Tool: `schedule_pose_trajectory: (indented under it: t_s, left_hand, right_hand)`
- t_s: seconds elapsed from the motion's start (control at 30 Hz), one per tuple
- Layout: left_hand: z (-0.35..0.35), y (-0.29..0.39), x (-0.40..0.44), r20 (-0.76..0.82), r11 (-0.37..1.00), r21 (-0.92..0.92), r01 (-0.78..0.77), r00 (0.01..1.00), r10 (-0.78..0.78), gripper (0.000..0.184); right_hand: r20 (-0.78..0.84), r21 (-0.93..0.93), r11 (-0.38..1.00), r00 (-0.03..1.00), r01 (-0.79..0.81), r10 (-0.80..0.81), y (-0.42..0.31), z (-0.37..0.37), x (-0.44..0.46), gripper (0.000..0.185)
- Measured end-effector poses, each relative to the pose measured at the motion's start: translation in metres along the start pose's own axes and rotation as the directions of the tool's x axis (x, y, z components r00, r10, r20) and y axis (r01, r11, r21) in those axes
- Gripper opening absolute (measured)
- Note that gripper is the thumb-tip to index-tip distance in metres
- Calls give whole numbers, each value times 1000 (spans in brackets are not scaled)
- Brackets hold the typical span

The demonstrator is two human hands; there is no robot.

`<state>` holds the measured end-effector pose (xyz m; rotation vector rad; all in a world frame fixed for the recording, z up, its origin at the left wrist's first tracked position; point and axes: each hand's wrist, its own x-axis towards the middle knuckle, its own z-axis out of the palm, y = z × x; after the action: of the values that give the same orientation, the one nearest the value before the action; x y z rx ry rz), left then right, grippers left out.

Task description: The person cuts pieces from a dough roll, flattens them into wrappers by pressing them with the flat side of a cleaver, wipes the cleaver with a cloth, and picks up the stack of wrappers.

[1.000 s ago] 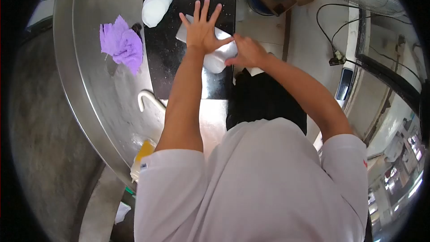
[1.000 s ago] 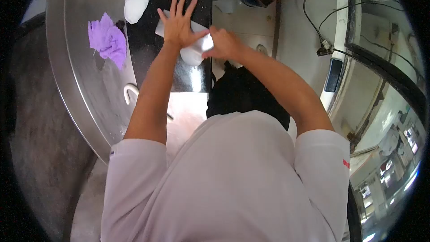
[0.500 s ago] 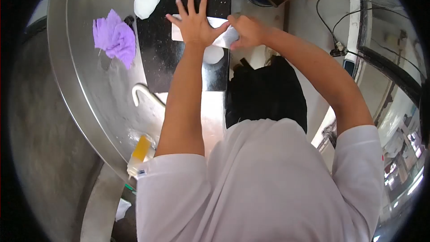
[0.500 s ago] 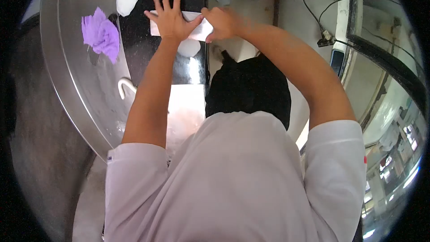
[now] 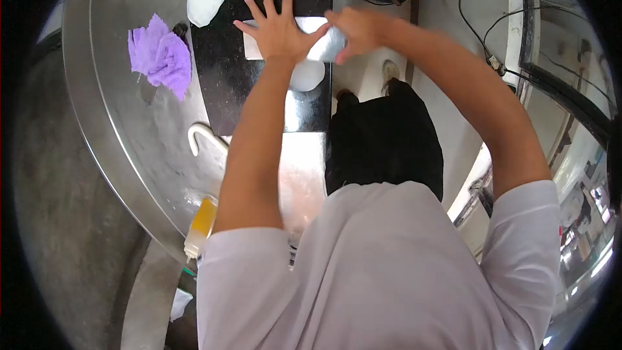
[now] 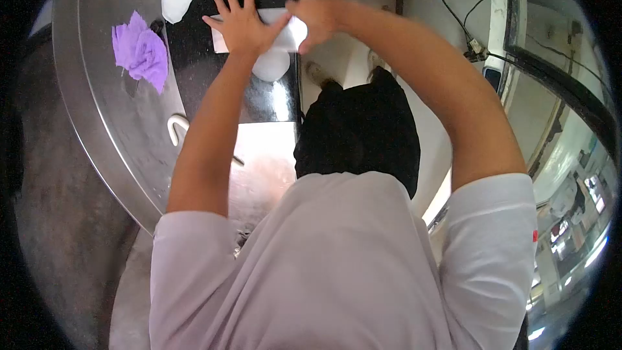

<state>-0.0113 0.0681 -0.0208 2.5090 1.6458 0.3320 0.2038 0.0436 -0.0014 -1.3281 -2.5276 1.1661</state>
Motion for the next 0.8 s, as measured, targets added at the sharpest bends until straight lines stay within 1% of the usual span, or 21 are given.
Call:
schedule_pose_trajectory:
  t_s: [0.03, 0.1, 0.13, 0.17, 0.23, 0.27, 0.3, 0.37, 0.4, 0.43, 0.5, 0.53, 0.57, 0.6, 0.63, 0.67, 0.7, 0.73, 0.77, 0.8]
  left_hand:
    - [-4, -1, -9, 39, 999, -10, -40, 998, 41, 112]
    - [4, 13, -30, 69, 997, -49, -52, 996, 55, 112]
    - [6, 19, -24, 114, 999, 0, -54, 992, 53, 114]
    - [11, 22, -9, 108, 999, -13, -51, 993, 52, 114]
    - [9, 19, -2, 1, 1000, -14, 14, 1000, -14, 116]
    - [9, 18, 7, -65, 999, 4, 54, 996, -53, 117]
    - [1, 19, 18, -106, 995, -14, 95, 990, -96, 116]
    - [-8, 7, 35, -71, 998, 27, 48, 996, -46, 118]
    - [2, -2, 32, -11, 999, 31, -12, 1000, 13, 118]
    - [3, -3, 19, 33, 998, 14, -67, 997, 67, 118]
    - [5, 13, -20, 69, 995, -48, -84, 994, 87, 118]
    - [8, 19, -21, 92, 996, -35, -82, 992, 85, 118]
    - [17, 20, -7, 86, 996, -47, -80, 993, 84, 118]
    - [17, 20, -1, 50, 998, -34, -43, 998, 45, 117]
    - [11, 17, -2, 34, 1000, -12, -20, 999, 20, 117]
    - [11, 18, 7, -8, 999, 27, 24, 1000, -24, 116]
    - [10, 16, 18, -35, 1000, 24, 18, 999, -17, 116]
    - [6, 12, 26, -64, 998, -4, 55, 996, -55, 116]
    - [3, 7, 25, -72, 995, -31, 94, 993, -96, 117]
    - [-1, 3, 27, -42, 997, -43, 67, 997, -68, 117]
  right_hand:
    - [0, 9, 1000, 1000, -3, 3, -7, 12, -11, 78]
    - [68, 97, 993, 995, -74, 68, -11, 30, -34, 80]
    - [47, 117, 989, 995, -90, 85, -5, 31, -37, 81]
    - [53, 107, 989, 994, -98, 93, 11, 26, -34, 81]
    - [-150, -45, 994, 983, 98, -104, 20, 12, -25, 83]
    - [15, -10, 1000, 1000, 0, 0, 27, -6, -8, 86]
    - [0, -15, 1000, 1000, 4, -4, 23, -13, 3, 86]
    - [-21, -27, 1000, 1000, -8, 7, 19, -29, 13, 85]
    - [10, 23, 1000, 1000, -17, 16, 6, -27, 8, 81]
    - [-89, 67, 997, 995, 47, -41, 11, 2, -2, 83]
    - [127, 128, 990, 991, -64, 48, -3, 20, -26, 86]
    - [124, 123, 990, 991, -66, 51, 8, 20, -24, 86]
    - [57, 81, 995, 997, -58, 53, 19, 22, -26, 85]
    - [9, 57, 998, 999, -38, 38, 18, 30, -28, 85]
    - [23, 89, 995, 999, -37, 35, 12, 28, -23, 85]
    - [10, 11, 1000, 1000, 15, -15, 22, 9, -10, 85]
    - [-9, -106, 992, 998, 68, -70, 34, -15, 3, 85]
    - [-16, -134, 989, 998, 65, -68, 37, -23, 11, 85]
    - [-53, -114, 988, 993, 104, -110, 35, -21, 18, 84]
    - [-91, -90, 985, 984, 145, -153, 29, -22, 20, 84]
